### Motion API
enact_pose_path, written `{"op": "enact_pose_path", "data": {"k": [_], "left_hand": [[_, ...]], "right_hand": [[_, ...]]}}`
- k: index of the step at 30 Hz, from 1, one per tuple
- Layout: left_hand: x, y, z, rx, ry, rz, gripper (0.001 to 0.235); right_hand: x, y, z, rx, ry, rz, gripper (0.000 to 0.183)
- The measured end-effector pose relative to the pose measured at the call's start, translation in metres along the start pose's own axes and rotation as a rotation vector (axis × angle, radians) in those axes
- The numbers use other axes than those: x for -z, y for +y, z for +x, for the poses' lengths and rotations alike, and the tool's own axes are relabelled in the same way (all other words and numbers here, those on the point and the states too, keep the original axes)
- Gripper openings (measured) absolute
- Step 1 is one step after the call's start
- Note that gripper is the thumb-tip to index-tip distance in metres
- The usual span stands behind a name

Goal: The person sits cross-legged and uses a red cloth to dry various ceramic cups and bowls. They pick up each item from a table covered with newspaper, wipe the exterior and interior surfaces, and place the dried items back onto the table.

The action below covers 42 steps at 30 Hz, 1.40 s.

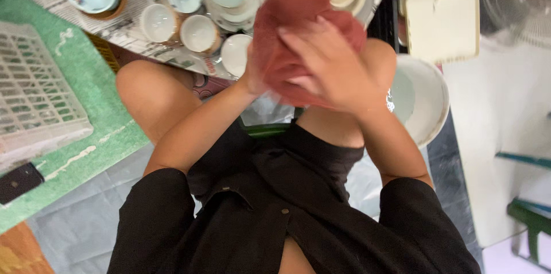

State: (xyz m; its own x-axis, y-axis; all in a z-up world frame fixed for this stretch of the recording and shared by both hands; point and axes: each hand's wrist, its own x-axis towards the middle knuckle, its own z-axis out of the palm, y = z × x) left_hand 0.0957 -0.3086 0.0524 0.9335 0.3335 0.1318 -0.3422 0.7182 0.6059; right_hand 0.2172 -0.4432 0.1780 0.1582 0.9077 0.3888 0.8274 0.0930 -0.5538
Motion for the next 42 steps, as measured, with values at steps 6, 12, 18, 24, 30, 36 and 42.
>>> {"op": "enact_pose_path", "data": {"k": [6, 12, 18, 24, 30, 36, 42], "left_hand": [[0.043, 0.045, -0.019, -0.089, 0.129, -0.153, 0.070], [0.048, 0.074, -0.033, -0.368, 0.355, 0.694, 0.077], [0.032, 0.079, -0.031, -0.672, 0.120, 1.165, 0.091], [0.025, 0.068, -0.028, -0.149, 0.221, 0.443, 0.084], [0.030, 0.058, -0.020, 0.149, 0.238, -0.078, 0.074], [0.027, 0.064, -0.029, -0.301, 0.294, 0.895, 0.082], [0.026, 0.073, -0.028, -0.596, 0.199, 1.208, 0.089]], "right_hand": [[-0.069, 0.006, 0.047, 0.296, -0.242, -0.145, 0.064], [-0.119, 0.045, 0.039, 0.126, -0.186, 0.218, 0.039], [-0.123, 0.059, -0.009, -0.128, -0.133, 0.640, 0.067], [-0.135, 0.069, 0.010, 0.352, -0.056, 0.064, 0.043], [-0.111, 0.054, 0.023, 0.372, -0.046, -0.047, 0.050], [-0.134, 0.046, 0.003, 0.104, 0.082, 0.451, 0.016], [-0.139, 0.029, -0.002, 0.124, 0.167, 0.576, 0.021]]}}
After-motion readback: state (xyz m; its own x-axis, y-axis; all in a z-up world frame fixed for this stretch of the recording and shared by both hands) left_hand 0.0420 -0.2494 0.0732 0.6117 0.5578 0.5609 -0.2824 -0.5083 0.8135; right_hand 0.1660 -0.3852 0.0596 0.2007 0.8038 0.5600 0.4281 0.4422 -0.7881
